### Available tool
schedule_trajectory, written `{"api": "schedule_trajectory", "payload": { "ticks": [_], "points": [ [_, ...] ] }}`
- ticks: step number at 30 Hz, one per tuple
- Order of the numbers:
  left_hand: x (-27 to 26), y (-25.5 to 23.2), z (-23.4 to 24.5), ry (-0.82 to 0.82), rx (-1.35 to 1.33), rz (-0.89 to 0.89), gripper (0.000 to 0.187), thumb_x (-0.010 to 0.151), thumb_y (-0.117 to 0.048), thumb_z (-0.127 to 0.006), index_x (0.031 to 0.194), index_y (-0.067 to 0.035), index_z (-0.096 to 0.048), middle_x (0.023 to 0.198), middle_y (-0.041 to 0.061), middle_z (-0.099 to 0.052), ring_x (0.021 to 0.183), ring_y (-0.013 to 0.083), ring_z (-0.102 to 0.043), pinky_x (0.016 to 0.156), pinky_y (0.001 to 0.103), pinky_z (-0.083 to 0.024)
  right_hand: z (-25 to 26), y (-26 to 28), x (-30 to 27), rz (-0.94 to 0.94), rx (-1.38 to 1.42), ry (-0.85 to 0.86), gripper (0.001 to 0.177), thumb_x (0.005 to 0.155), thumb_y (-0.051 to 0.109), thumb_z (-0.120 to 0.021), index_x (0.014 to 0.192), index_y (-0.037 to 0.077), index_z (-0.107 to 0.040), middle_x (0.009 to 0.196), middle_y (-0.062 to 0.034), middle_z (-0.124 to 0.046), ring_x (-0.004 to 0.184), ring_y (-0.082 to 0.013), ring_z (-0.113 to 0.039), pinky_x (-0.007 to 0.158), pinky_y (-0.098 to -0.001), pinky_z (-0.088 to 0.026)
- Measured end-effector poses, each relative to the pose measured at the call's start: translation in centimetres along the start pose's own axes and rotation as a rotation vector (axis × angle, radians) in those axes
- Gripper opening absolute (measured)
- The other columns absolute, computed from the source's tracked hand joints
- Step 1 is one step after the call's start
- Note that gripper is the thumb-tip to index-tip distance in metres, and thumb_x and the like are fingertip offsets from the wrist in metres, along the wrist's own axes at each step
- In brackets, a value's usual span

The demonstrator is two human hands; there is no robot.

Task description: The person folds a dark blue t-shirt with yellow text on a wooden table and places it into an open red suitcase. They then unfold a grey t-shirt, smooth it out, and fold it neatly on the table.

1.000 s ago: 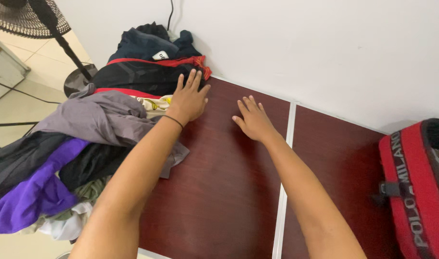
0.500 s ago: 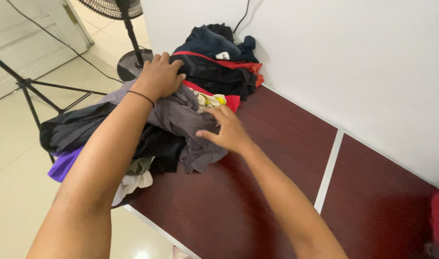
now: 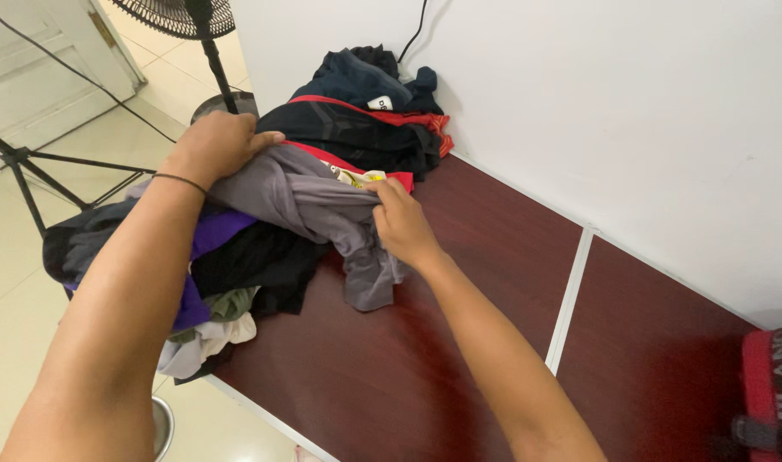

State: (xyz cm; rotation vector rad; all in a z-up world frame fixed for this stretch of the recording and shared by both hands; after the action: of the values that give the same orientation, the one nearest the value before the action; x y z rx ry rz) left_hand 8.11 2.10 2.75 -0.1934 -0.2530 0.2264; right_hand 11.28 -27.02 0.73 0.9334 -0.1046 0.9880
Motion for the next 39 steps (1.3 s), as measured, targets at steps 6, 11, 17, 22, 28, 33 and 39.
{"api": "schedule_trajectory", "payload": {
  "ticks": [6,11,17,22,28,33,39],
  "points": [
    [0.0,-4.1,6.5,-0.298,-0.076,-0.108,0.058,0.109,-0.048,-0.064,0.078,0.001,-0.066,0.075,0.024,-0.065,0.075,0.0446,-0.064,0.073,0.052,-0.052,5.6,-1.0,0.3,0.0,-0.044,-0.249,0.025,0.09,0.0,-0.05,0.11,0.004,-0.065,0.107,-0.016,-0.067,0.097,-0.0364,-0.068,0.085,-0.0442,-0.054],
    [1.5,-11.0,7.9,-0.233,-0.282,-0.248,0.036,0.095,-0.034,-0.071,0.085,0.0,-0.066,0.073,0.022,-0.066,0.07,0.0409,-0.065,0.068,0.048,-0.053,13.7,-4.1,-2.3,-0.037,-0.207,-0.393,0.015,0.089,0.001,-0.053,0.099,0.002,-0.064,0.098,-0.0161,-0.068,0.092,-0.0353,-0.068,0.084,-0.0429,-0.054],
    [1.8,-24.5,-0.6,0.185,-0.346,-0.401,0.023,0.086,-0.03,-0.066,0.088,-0.009,-0.073,0.085,0.019,-0.071,0.082,0.0413,-0.069,0.075,0.05,-0.055,22.8,-9.5,-9.9,-0.214,-0.506,-0.439,0.01,0.09,0.006,-0.057,0.094,0.006,-0.067,0.095,-0.0121,-0.067,0.084,-0.0329,-0.066,0.075,-0.0435,-0.051],
    [-0.9,-35.3,-11.1,0.444,-0.278,-0.609,0.025,0.088,-0.029,-0.061,0.098,-0.013,-0.078,0.103,0.018,-0.075,0.096,0.0417,-0.069,0.085,0.05,-0.055,27.6,-13.8,-19.2,-0.4,-0.685,-0.39,0.013,0.087,0.005,-0.059,0.094,0.008,-0.069,0.1,-0.0106,-0.067,0.084,-0.0323,-0.065,0.076,-0.0444,-0.051],
    [-7.7,-40.5,-15.8,1.236,-0.424,-0.371,0.069,0.078,-0.049,-0.071,0.136,-0.016,-0.055,0.122,0.01,-0.062,0.103,0.0371,-0.073,0.08,0.05,-0.065,32.1,-15.2,-27.4,-0.579,-0.711,-0.182,0.035,0.07,0.007,-0.064,0.103,0.011,-0.075,0.115,-0.0134,-0.061,0.112,-0.036,-0.055,0.098,-0.0464,-0.047],
    [-2.7,-41.8,-15.4,0.782,-0.466,-0.439,0.082,0.076,-0.061,-0.073,0.137,-0.008,-0.055,0.117,0.019,-0.073,0.107,0.0414,-0.07,0.091,0.05,-0.052,31.5,-16.5,-30.6,-0.868,-0.423,0.084,0.06,0.078,0.029,-0.074,0.136,0.018,-0.063,0.135,-0.0115,-0.059,0.125,-0.0359,-0.049,0.111,-0.0478,-0.034],
    [-2.0,-43.1,-21.5,0.662,-0.235,-0.651,0.056,0.078,-0.045,-0.08,0.114,-0.004,-0.07,0.111,0.019,-0.071,0.108,0.0393,-0.067,0.09,0.047,-0.053,30.7,-18.6,-29.9,-0.898,-0.415,0.059,0.061,0.088,0.048,-0.075,0.13,0.005,-0.066,0.115,-0.0201,-0.07,0.107,-0.0333,-0.068,0.093,-0.0397,-0.053]
  ]
}}
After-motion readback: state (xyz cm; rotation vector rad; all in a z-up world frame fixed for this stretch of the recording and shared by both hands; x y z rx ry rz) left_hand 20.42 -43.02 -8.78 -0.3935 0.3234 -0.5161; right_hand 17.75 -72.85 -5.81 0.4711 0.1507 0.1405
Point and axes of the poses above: each hand's wrist, its own x-axis towards the middle knuckle, its own z-axis out of the back of the hand, y = z × x, the point moved 9 cm from there along x, towards the middle knuckle
